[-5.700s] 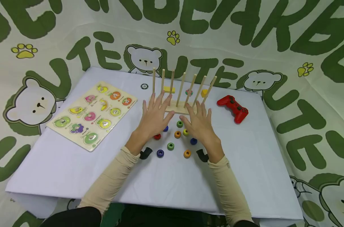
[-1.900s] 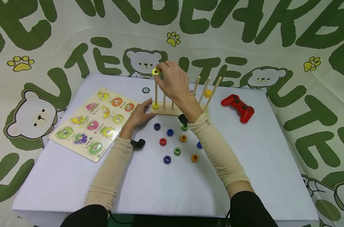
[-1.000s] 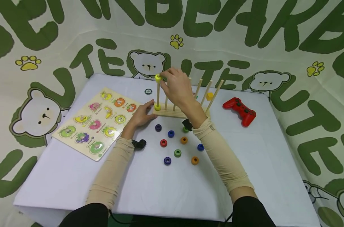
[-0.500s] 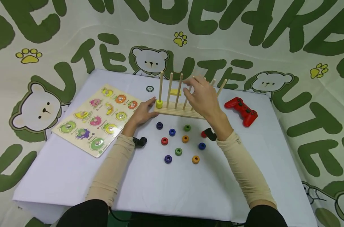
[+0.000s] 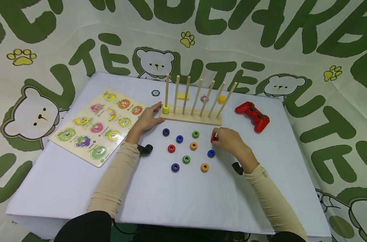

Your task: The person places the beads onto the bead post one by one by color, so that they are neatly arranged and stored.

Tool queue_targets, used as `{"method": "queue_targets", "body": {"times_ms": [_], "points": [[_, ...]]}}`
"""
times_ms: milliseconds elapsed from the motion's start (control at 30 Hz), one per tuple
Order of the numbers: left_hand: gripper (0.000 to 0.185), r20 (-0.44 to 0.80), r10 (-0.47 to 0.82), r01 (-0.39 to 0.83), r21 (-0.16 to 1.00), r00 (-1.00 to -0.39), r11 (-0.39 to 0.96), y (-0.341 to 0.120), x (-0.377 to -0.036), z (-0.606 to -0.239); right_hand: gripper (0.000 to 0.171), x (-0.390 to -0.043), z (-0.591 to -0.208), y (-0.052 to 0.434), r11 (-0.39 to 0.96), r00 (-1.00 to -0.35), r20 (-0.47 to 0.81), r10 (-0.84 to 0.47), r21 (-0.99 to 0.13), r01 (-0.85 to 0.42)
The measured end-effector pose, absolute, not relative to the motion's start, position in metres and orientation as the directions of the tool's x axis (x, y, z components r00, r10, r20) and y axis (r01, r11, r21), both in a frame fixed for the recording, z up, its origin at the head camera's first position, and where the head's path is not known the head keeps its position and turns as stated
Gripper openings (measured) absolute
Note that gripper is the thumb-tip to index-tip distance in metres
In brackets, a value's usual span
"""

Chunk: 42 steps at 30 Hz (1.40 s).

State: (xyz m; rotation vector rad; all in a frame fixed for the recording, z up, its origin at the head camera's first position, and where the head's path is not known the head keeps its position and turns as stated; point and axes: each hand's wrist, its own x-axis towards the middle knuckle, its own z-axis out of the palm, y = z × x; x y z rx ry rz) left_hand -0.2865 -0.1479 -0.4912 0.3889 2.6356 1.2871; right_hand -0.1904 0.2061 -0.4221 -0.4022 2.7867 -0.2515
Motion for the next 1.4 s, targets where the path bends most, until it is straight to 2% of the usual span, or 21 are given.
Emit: {"method": "queue_targets", "body": {"times_ms": [133, 267, 433, 567, 833, 1200, 1400], "points": [[0.086, -0.061, 0.311, 0.143, 0.793, -0.949, 0.592, -0.148, -0.286, -0.492, 0.024, -0.192, -0.418, 0.198, 0.923, -0.927, -0.172, -0.333, -0.263, -0.282], [0.086, -0.065, 0.311, 0.141, 0.791, -0.948, 0.596, -0.149, -0.286, -0.493, 0.027, -0.198, -0.394, 0.179, 0.875, -0.934, -0.004, -0.357, -0.351, -0.333], [0.086, -0.064, 0.299, 0.136, 0.787, -0.952, 0.602, -0.150, -0.286, -0.495, 0.028, -0.218, -0.351, 0.143, 0.793, -0.892, 0.269, -0.363, -0.412, -0.448], [0.086, -0.066, 0.299, 0.133, 0.791, -0.952, 0.597, -0.147, -0.285, -0.496, 0.031, -0.237, -0.324, 0.115, 0.772, -0.850, 0.398, -0.345, -0.394, -0.498], [0.086, -0.057, 0.291, 0.126, 0.809, -0.955, 0.574, -0.143, -0.281, -0.491, 0.032, -0.265, -0.307, 0.083, 0.797, -0.846, 0.417, -0.333, -0.355, -0.489], [0.086, -0.058, 0.289, 0.130, 0.796, -0.956, 0.592, -0.145, -0.282, -0.489, 0.035, -0.270, -0.306, 0.074, 0.844, -0.904, 0.298, -0.306, -0.355, -0.402], [0.086, -0.054, 0.295, 0.138, 0.794, -0.954, 0.592, -0.147, -0.282, -0.490, 0.039, -0.272, -0.311, 0.072, 0.848, -0.910, 0.275, -0.311, -0.351, -0.397]]}}
